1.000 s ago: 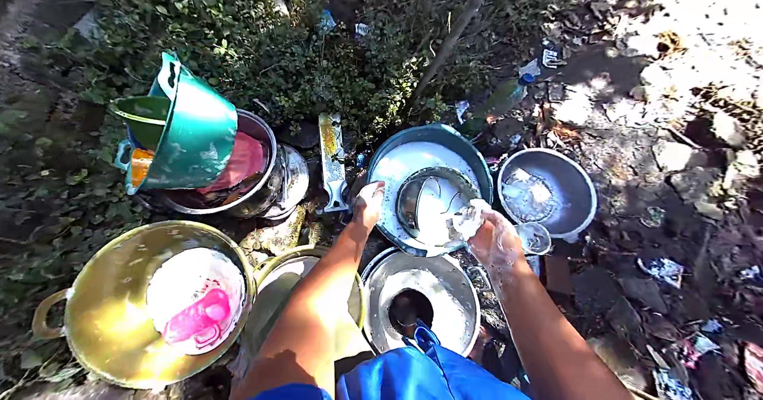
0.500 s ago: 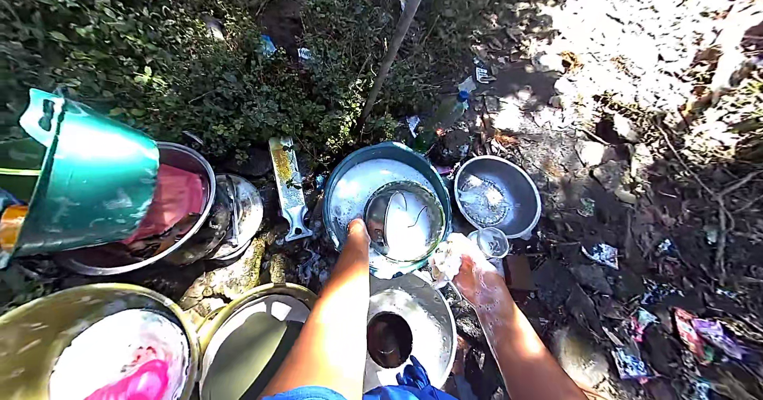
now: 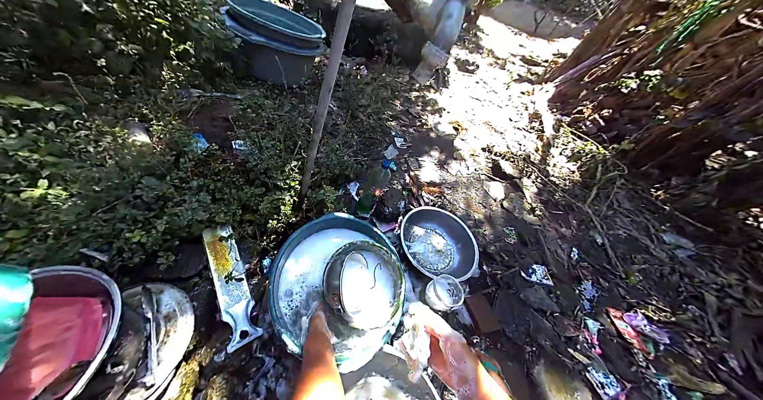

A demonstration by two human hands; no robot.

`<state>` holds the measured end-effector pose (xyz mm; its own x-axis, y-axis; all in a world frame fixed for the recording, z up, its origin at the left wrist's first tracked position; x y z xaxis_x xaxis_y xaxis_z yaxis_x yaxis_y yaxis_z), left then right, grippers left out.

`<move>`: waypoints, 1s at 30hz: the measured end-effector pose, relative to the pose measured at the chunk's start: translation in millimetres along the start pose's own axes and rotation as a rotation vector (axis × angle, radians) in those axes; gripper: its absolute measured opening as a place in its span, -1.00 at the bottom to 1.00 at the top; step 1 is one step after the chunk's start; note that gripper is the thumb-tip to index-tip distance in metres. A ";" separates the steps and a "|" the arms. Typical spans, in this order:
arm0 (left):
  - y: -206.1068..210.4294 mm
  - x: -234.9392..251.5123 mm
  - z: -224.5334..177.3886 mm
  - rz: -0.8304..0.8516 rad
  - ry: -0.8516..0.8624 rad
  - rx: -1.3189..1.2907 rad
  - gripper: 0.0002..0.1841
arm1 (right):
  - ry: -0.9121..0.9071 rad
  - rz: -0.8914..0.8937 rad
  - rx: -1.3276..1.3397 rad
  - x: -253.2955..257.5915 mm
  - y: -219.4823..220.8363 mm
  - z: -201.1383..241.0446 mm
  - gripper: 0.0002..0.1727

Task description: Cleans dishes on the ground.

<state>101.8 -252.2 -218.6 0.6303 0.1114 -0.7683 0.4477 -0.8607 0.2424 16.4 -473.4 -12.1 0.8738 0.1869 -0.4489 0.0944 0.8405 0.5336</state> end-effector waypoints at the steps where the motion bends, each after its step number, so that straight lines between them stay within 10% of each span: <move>1: -0.9 0.2 -3.2 -0.021 0.027 0.042 -0.52 | 0.015 -0.009 -0.004 1.3 -0.5 -3.8 -0.70; 12: 3.4 -39.7 -87.3 0.082 0.190 0.345 -0.62 | -0.043 0.137 -0.089 25.7 16.8 -10.6 -0.67; 22: -7.0 -155.8 -166.0 -0.094 0.742 0.875 -0.85 | 0.037 0.141 -0.367 71.4 99.1 15.4 -0.64; 26: -17.8 -211.7 -184.3 -0.164 1.141 0.647 -0.65 | -0.207 0.199 -0.244 84.7 172.8 45.1 -0.41; 30: -14.1 -237.3 -175.1 0.142 1.094 0.351 -0.44 | -0.454 0.122 -0.495 83.8 241.8 18.0 -0.49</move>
Point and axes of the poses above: each hand's wrist, its own x-axis towards the middle knuckle, its own y-axis out of the palm, z = x × y, the point moved 1 cm from there along x, towards the middle knuckle, and after that the axes turned 11 degrees about z, right-handed, at the moved point
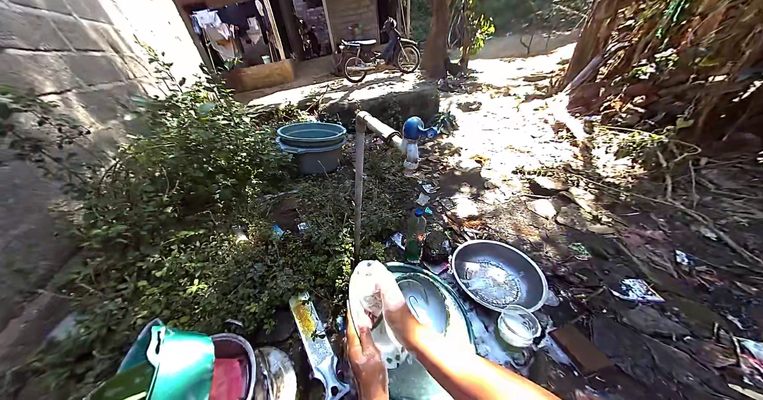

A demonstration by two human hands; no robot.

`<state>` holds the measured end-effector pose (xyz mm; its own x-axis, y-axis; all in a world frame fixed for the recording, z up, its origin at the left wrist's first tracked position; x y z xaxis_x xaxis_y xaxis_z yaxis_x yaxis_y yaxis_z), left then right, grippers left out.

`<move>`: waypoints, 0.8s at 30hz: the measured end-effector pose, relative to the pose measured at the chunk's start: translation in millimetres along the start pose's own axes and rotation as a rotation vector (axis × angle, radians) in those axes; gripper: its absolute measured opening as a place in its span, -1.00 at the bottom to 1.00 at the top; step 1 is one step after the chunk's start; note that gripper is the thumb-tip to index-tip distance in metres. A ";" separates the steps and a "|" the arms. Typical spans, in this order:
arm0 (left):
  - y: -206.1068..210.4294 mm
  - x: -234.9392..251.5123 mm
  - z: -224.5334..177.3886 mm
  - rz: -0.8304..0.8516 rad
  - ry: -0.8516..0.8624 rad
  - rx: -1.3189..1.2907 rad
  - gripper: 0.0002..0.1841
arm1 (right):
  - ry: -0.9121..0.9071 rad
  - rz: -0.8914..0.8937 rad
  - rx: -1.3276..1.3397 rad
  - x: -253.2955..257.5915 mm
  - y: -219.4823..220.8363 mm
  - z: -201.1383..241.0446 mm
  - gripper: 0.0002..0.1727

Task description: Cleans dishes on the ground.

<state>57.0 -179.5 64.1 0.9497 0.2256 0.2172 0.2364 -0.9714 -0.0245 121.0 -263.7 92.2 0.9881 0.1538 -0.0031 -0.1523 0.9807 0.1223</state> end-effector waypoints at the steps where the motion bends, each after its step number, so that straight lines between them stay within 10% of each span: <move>1: 0.5 -4.5 -1.5 -0.003 -0.048 -0.158 -0.45 | 0.054 0.083 -0.137 -18.5 13.0 -8.4 -0.46; 6: -29.5 -22.2 27.2 -0.205 -0.285 -0.475 -0.44 | -0.287 0.399 -0.882 -54.7 -32.9 -112.3 -0.61; 12: 14.8 -62.6 37.7 -0.029 -0.414 -0.523 -0.46 | 0.226 0.303 -1.122 -40.4 -20.3 -41.4 -0.45; 16: -7.9 -58.3 66.0 -0.135 -0.392 -0.506 -0.46 | -0.362 0.462 -1.107 -86.5 -32.6 -106.5 -0.48; 21: 4.2 -75.1 54.9 0.049 -0.511 -0.533 -0.43 | 0.435 0.288 -1.236 -47.4 -60.3 -66.5 -0.34; 24: 9.3 -74.7 46.5 0.015 -0.525 -0.526 -0.44 | 0.234 0.445 -1.173 -76.3 -22.4 -69.7 -0.43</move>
Point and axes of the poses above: each hand's wrist, its own x-axis towards the middle knuckle, its own y-axis out of the palm, z = x × y, the point moved 1 cm from there along x, towards the middle knuckle, and after that the axes turned 11 degrees about z, right-handed, at the moved point
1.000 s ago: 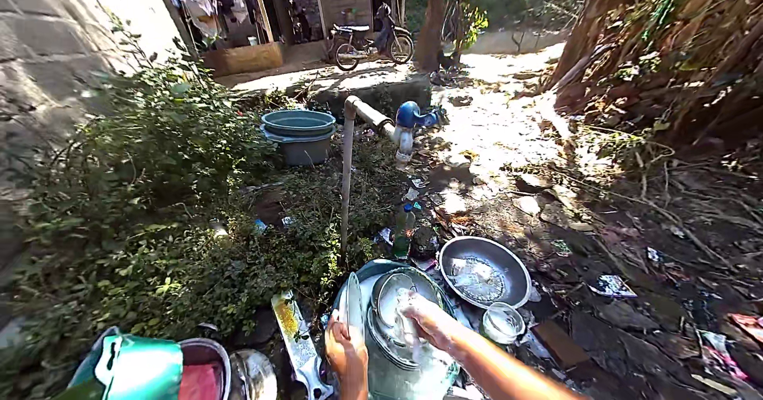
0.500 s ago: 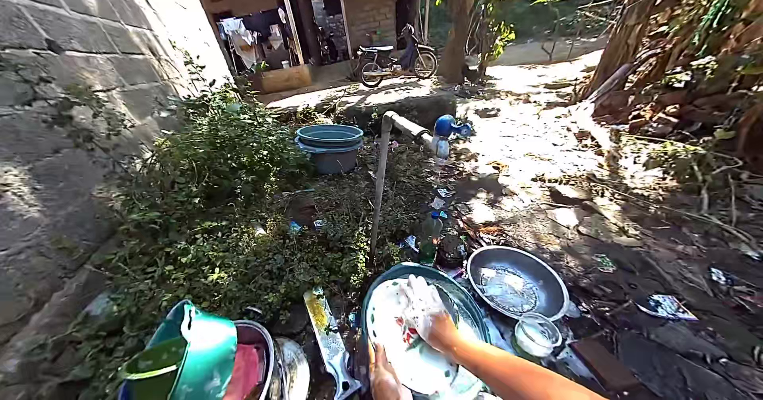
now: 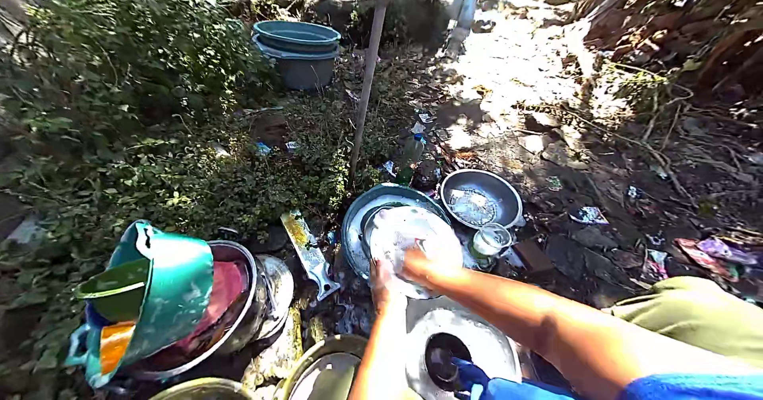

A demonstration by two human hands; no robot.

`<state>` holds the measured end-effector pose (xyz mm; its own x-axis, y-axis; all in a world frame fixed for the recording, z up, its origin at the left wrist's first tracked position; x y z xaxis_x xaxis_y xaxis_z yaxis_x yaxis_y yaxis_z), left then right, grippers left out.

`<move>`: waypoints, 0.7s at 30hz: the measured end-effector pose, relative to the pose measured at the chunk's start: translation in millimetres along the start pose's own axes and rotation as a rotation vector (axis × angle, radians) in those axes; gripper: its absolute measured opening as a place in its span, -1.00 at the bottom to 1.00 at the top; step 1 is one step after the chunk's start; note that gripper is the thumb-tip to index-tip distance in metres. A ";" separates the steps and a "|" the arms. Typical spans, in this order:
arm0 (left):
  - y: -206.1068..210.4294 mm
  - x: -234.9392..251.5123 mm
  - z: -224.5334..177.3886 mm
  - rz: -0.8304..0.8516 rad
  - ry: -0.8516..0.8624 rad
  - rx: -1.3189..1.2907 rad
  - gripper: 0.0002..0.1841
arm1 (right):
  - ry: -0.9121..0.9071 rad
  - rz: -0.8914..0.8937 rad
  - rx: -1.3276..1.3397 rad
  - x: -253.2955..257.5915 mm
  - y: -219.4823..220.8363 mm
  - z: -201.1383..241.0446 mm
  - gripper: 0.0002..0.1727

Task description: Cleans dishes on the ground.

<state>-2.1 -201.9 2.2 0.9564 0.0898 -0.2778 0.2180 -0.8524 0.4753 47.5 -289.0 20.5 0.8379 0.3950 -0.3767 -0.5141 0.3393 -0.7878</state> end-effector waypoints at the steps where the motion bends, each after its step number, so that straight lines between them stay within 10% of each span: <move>1: -7.0 -0.7 -6.0 -0.032 0.010 0.056 -0.44 | -0.168 -0.041 -0.039 -7.5 23.7 -9.8 -0.45; 3: -24.0 2.0 -17.6 -0.076 0.026 0.131 -0.44 | -0.359 -0.093 -0.105 -13.8 47.6 -48.8 -0.47; 7: -30.2 1.2 -5.1 0.092 -0.016 0.110 -0.45 | 0.076 -0.088 -0.081 -4.2 -18.4 -68.5 -0.21; 12: -13.1 -5.6 -8.0 0.143 -0.109 0.089 -0.49 | -0.151 0.005 -0.141 4.9 -20.7 -23.0 -0.40; 16: -36.4 10.1 -25.0 -0.015 0.020 -0.034 -0.53 | 0.170 0.049 -0.033 8.3 -23.3 -61.2 -0.41; 21: -42.8 12.2 -25.7 -0.133 -0.014 0.024 -0.47 | -0.155 -0.040 0.057 -28.0 52.8 11.8 -0.45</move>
Point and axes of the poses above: each hand's wrist, its own x-axis towards the middle knuckle, its own y-axis out of the palm, z = x × y, the point moved 1 cm from there along x, towards the middle knuckle, and after that the axes turned 11 degrees about z, right-handed, at the moved point
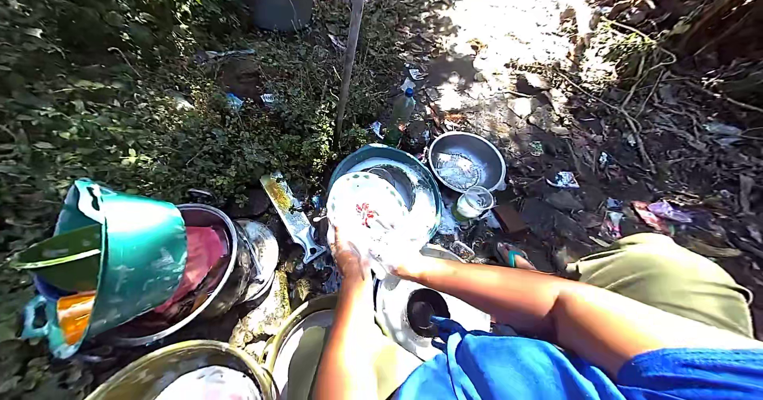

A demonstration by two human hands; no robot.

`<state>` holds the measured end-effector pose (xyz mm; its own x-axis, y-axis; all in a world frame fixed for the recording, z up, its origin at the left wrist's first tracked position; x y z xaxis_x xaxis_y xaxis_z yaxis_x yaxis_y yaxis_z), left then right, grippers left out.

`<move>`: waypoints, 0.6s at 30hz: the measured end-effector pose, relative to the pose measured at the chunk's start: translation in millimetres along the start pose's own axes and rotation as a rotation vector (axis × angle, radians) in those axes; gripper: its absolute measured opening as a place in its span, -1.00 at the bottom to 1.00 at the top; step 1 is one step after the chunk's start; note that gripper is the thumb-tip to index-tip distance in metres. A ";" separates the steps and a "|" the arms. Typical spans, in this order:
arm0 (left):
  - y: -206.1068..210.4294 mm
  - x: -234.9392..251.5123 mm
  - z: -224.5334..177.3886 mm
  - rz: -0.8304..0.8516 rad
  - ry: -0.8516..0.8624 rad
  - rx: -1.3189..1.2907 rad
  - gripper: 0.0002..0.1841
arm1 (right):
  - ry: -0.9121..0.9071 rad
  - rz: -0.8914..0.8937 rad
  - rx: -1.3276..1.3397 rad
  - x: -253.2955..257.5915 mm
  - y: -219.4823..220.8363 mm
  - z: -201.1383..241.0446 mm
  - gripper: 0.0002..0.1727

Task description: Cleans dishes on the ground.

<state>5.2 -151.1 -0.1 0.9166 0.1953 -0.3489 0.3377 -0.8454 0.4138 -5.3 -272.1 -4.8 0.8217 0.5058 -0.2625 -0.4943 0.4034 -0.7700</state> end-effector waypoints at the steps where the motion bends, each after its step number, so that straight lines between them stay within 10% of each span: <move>1: 3.3 -7.2 5.3 0.011 -0.031 0.050 -0.45 | 0.025 -0.001 0.194 4.4 1.7 21.4 -0.45; 3: 9.4 -11.6 10.7 0.013 -0.031 0.002 -0.49 | -0.067 -0.049 0.384 12.5 -0.3 34.7 -0.44; 7: 2.3 -1.1 5.7 0.034 -0.004 -0.226 -0.51 | -0.318 -0.004 -0.207 7.1 -4.3 -23.1 -0.51; 13: 21.2 -9.8 27.6 0.129 -0.075 0.049 -0.46 | 0.401 0.137 -0.169 30.2 -77.0 -78.0 -0.41; 18: 33.4 -15.7 33.6 0.119 -0.081 -0.080 -0.47 | 0.141 0.024 0.005 25.1 -25.1 -9.0 -0.42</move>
<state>-5.1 -199.2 -9.1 0.9319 0.0525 -0.3590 0.2467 -0.8172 0.5209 30.3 -276.3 2.7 0.8411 0.4037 -0.3600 -0.5155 0.3966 -0.7596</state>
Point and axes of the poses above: each hand's wrist, its own x-axis towards the middle knuckle, its own y-axis out of the palm, z = x × y, the point moved 1 cm from there along x, towards the middle knuckle, and after that the axes turned 11 degrees about z, right-handed, at the moved point
